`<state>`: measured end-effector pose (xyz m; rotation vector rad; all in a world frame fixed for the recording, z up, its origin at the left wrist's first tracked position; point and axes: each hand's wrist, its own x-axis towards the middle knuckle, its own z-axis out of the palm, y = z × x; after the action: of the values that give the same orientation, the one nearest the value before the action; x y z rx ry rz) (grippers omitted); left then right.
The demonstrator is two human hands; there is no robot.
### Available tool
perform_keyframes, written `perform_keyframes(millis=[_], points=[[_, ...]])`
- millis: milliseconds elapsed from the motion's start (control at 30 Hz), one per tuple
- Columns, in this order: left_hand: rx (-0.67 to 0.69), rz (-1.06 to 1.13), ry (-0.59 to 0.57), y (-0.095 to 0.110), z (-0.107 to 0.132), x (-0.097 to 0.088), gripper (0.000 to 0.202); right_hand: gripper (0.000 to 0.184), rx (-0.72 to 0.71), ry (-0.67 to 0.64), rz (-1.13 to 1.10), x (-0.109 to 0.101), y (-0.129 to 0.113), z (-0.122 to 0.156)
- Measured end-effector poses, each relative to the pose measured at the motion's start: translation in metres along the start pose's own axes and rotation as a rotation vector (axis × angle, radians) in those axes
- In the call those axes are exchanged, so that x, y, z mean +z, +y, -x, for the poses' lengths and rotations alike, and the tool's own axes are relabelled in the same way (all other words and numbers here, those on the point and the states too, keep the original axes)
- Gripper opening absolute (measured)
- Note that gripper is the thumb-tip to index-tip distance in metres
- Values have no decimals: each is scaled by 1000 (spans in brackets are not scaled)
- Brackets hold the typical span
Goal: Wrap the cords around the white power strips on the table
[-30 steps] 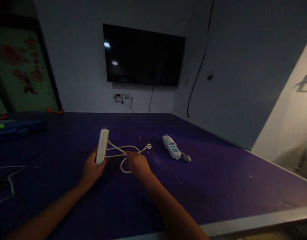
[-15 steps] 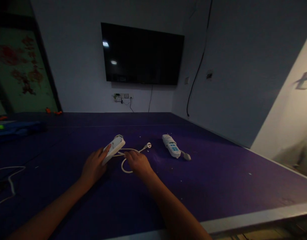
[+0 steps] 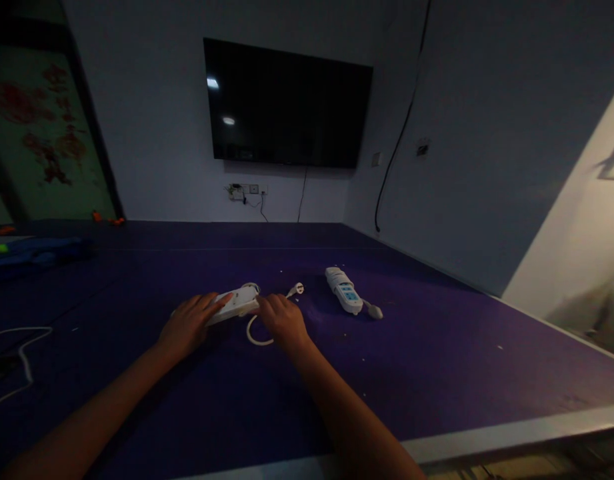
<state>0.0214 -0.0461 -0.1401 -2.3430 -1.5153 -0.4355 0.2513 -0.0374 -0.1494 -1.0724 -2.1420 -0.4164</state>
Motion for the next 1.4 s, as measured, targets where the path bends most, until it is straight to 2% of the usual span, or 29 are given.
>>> perform_keyframes(millis=[133,267,400,633,867,1067,1233,1400], points=[[103,-28,-47,-2,1,1,77,32,109,55,-119,0,-1,0],[183,-47,-78,-3,3,0,85,46,307,142,-323,3,2,-2],[264,-5,-130,1,4,-5,87,54,376,126,-568,3,10,-7],[342,265,-120,21,9,-9,85,42,380,-10,-1018,-5,21,-14],[367,429,-79,27,12,-7,78,24,482,-78,-1288,-8,20,-14],[421,494,-103,34,14,-4,78,25,520,-155,-1431,-7,21,-14],[375,644,-121,39,15,-4,79,27,634,-16,-1435,-3,18,-17],[250,906,-165,44,15,-9,75,25,746,36,-1443,-3,14,-18]])
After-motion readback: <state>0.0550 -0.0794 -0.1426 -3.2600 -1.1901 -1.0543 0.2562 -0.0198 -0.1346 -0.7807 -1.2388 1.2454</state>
